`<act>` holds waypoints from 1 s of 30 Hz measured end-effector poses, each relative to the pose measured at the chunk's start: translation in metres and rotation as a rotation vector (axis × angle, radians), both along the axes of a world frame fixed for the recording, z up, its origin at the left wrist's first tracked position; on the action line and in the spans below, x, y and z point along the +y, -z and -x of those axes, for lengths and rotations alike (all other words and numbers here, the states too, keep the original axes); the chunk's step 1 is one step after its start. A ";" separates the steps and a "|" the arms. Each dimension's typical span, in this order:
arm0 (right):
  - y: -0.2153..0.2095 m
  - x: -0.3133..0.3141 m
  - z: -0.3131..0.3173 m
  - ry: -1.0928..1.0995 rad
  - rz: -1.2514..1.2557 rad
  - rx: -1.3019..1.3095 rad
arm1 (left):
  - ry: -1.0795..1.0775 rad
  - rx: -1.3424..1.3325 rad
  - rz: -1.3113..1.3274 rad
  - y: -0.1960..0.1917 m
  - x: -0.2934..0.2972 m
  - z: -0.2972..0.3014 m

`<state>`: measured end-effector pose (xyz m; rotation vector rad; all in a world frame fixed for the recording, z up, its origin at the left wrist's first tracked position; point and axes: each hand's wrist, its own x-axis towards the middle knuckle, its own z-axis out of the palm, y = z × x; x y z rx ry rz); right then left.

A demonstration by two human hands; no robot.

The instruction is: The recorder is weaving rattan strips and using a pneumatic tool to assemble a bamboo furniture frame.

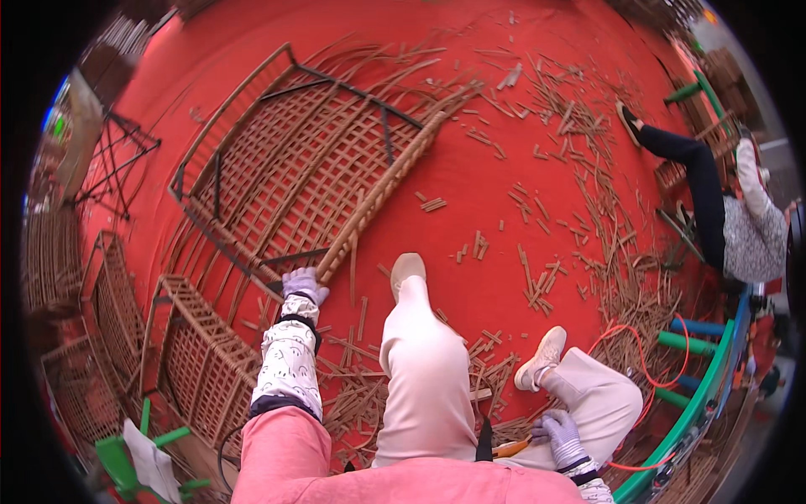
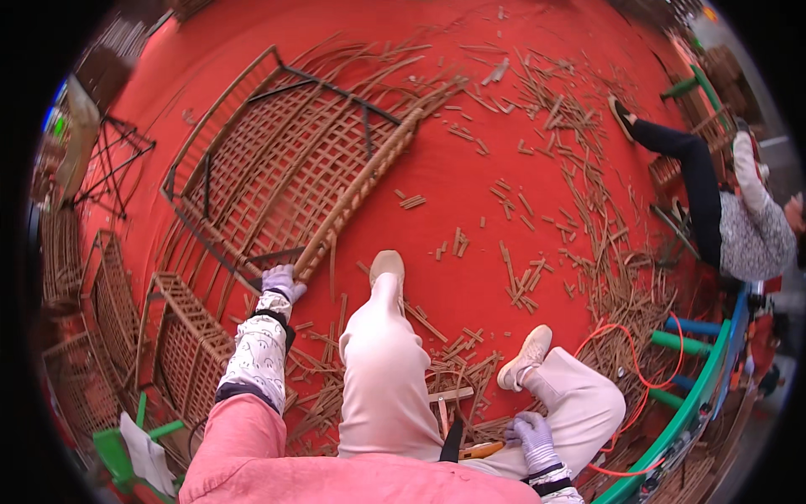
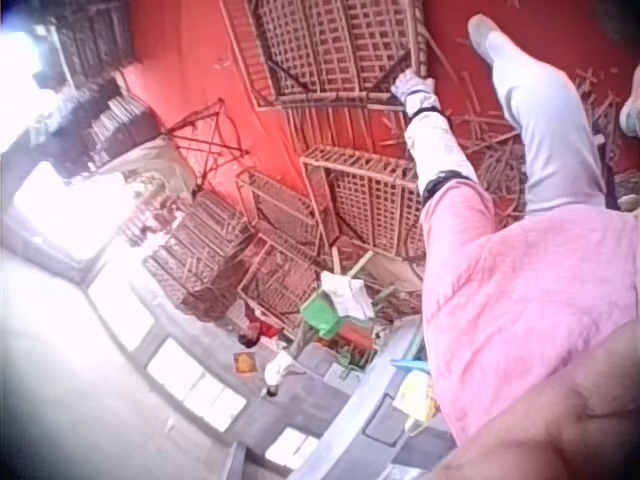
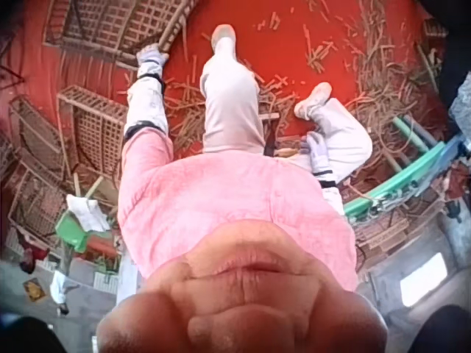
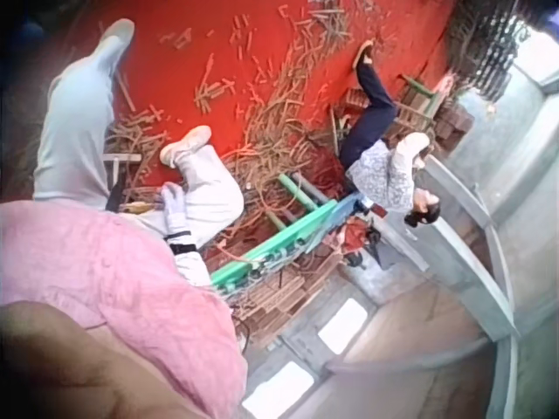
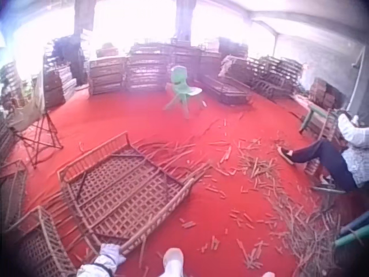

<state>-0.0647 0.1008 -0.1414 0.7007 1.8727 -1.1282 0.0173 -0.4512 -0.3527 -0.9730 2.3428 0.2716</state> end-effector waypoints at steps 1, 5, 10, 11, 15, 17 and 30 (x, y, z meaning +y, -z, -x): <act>0.001 0.003 0.000 -0.011 0.009 0.000 | 0.032 -0.075 0.040 -0.005 -0.001 0.008; 0.010 0.009 0.003 -0.005 0.070 -0.013 | -0.081 -0.128 -0.088 -0.048 -0.017 0.026; 0.018 0.023 0.006 0.031 0.208 -0.013 | -0.095 0.044 -0.118 -0.131 -0.011 0.051; 0.018 0.025 0.005 0.022 0.227 -0.007 | -0.075 0.104 -0.108 -0.162 0.000 0.061; 0.020 0.033 0.002 -0.009 0.353 0.139 | 0.011 0.407 -0.158 -0.218 0.029 0.096; 0.017 0.029 0.004 -0.143 0.355 0.403 | 0.042 0.633 -0.270 -0.236 0.057 0.102; -0.054 -0.242 0.063 -1.770 0.074 1.525 | -0.412 0.666 -0.387 -0.226 0.145 0.052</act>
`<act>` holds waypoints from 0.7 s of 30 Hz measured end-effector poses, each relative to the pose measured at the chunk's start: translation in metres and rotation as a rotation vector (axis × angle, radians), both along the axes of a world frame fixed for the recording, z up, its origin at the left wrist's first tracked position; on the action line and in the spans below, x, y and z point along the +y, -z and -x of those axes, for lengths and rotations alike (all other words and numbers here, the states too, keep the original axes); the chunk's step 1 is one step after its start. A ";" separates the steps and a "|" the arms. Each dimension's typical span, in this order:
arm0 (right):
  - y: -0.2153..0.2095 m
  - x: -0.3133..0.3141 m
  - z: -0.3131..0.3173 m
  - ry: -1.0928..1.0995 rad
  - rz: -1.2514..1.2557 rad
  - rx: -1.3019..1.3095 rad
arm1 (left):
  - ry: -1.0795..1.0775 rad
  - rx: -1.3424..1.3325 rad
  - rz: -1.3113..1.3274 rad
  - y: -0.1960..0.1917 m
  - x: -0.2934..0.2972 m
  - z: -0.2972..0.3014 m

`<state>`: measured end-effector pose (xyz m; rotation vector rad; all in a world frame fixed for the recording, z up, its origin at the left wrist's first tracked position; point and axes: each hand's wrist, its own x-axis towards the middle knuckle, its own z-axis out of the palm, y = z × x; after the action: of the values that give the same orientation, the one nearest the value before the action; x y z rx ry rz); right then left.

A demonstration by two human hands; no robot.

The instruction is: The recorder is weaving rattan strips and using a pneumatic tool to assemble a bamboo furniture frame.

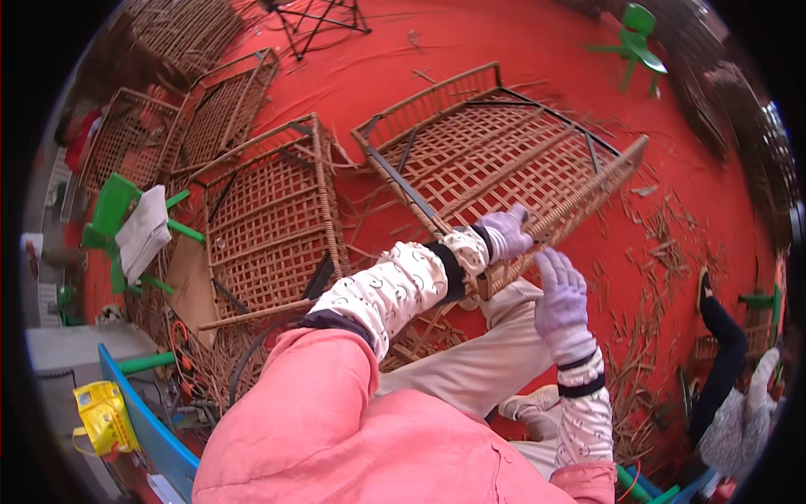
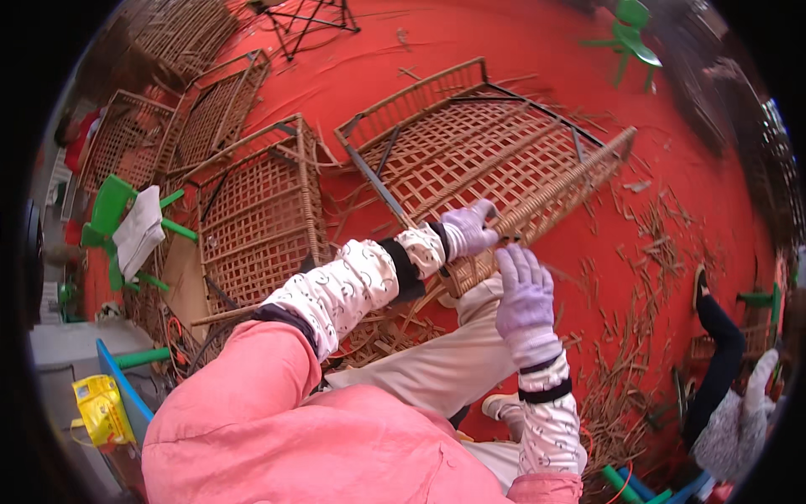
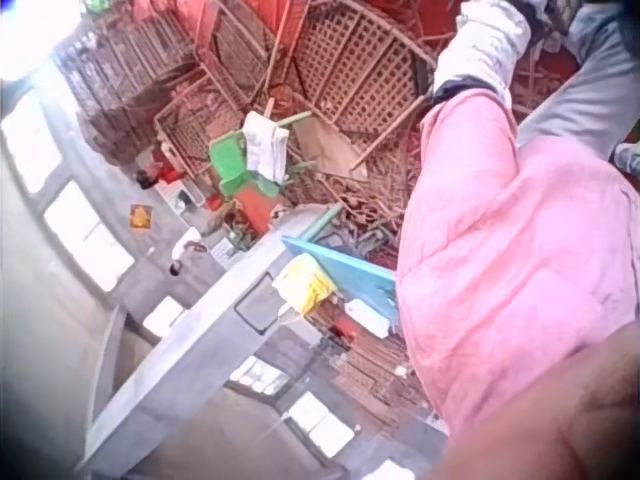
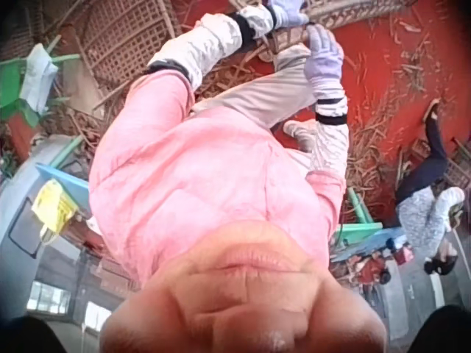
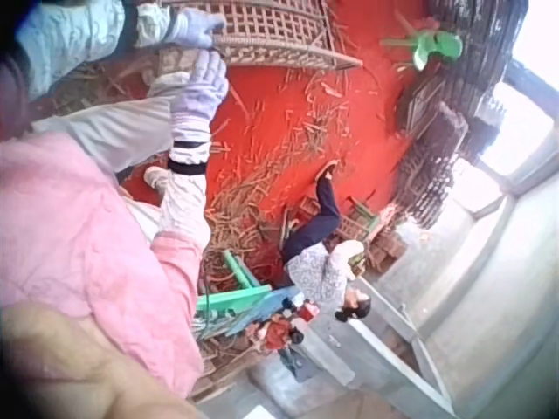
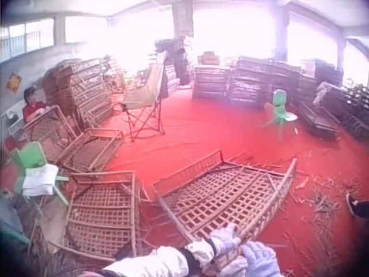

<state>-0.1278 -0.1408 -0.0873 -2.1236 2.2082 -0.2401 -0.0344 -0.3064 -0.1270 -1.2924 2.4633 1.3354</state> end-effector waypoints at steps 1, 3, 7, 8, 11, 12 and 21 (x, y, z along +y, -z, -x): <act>0.012 -0.019 0.001 -0.015 -0.075 0.148 | -0.012 0.033 -0.001 0.008 -0.002 0.000; 0.033 -0.057 0.005 -0.039 -0.057 0.262 | -0.040 0.044 -0.104 -0.001 -0.007 -0.010; 0.025 -0.110 -0.004 -0.057 -0.273 -0.060 | -0.128 0.118 -0.098 0.013 -0.012 -0.032; 0.034 -0.114 -0.007 -0.104 -0.204 -0.074 | -0.103 0.186 -0.140 0.015 -0.015 -0.043; 0.057 -0.114 -0.009 -0.214 -0.189 0.005 | -0.135 0.494 -0.018 0.029 -0.031 -0.089; 0.051 -0.106 -0.004 -0.225 -0.251 0.058 | -0.253 0.643 0.182 0.024 -0.041 -0.105; 0.058 -0.104 -0.008 -0.262 0.043 0.236 | -0.927 -0.492 -0.202 0.216 -0.033 -0.317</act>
<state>-0.1196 -0.2443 -0.1457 -2.5504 2.0169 -0.0217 0.2826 -0.3399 -0.3431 -2.4566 1.3723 1.0988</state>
